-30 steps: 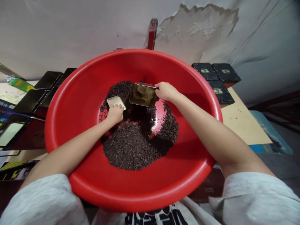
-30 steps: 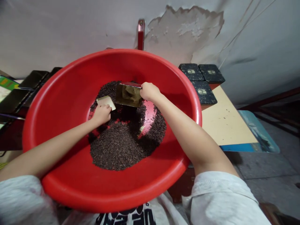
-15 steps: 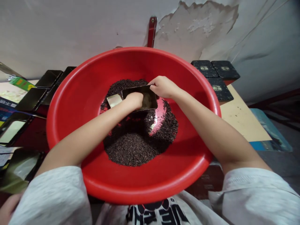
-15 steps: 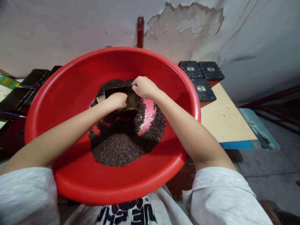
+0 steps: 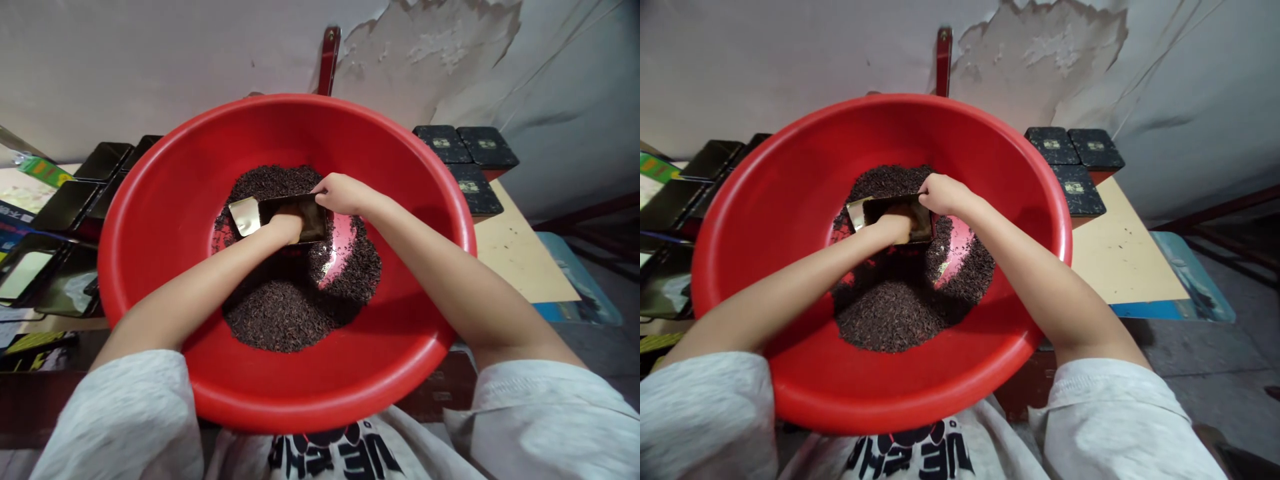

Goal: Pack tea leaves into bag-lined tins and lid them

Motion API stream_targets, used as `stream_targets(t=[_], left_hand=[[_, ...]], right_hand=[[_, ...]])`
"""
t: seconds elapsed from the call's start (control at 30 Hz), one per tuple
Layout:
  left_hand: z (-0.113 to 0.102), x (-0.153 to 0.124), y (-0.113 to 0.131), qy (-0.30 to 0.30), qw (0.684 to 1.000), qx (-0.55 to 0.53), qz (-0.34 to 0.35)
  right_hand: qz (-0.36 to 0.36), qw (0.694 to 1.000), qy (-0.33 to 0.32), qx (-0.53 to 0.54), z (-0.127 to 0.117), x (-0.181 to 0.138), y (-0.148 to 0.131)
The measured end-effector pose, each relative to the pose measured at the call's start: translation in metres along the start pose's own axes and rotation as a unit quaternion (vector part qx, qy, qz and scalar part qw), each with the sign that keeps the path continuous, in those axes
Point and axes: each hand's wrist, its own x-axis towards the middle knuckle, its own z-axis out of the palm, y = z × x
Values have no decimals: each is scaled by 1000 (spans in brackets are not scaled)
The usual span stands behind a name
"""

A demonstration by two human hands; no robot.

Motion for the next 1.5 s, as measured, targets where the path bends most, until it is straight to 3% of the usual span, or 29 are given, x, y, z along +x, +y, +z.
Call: stream_targets(t=[0.1, 0.17, 0.27, 0.37, 0.47, 0.67, 0.83, 0.93, 1.03, 1.2, 1.27, 1.37, 1.5], left_hand=[[-8, -11, 7, -24, 1000, 0, -12], [-16, -17, 9, -9, 1000, -4, 6], [-30, -25, 7, 74, 995, -5, 63], [-36, -37, 2, 174, 981, 20, 83], [-25, -48, -7, 255, 965, 16, 65], [9, -50, -22, 346, 926, -147, 39], [9, -41, -21, 438, 877, -194, -24], [5, -40, -20, 438, 875, -203, -39], [1, -41, -19, 395, 890, -227, -23], [-12, -42, -21, 328, 898, -293, 33], [-18, -40, -24, 317, 881, -350, 22], [-24, -39, -31, 305, 843, -440, -53], [-30, -38, -36, 323, 807, -482, -113]], right_hand=[[7, 1000, -8, -7, 1, 0, -1], [27, 999, -20, -29, 1, 1, -1], [93, 992, -22, -79, 0, 4, 4], [110, 989, -37, -88, -2, 9, 14], [87, 992, -53, -73, -2, 12, 21], [25, 996, 68, 52, -20, -1, 7], [-26, 989, 16, 147, -36, -15, -2], [-15, 988, 58, 140, -32, -13, -2], [10, 985, 121, 120, -21, -9, -3], [29, 973, 108, 201, -11, -5, -9], [52, 967, 89, 233, -8, -4, -12], [91, 952, 71, 282, -5, -3, -14], [125, 928, 70, 345, -2, -1, -15]])
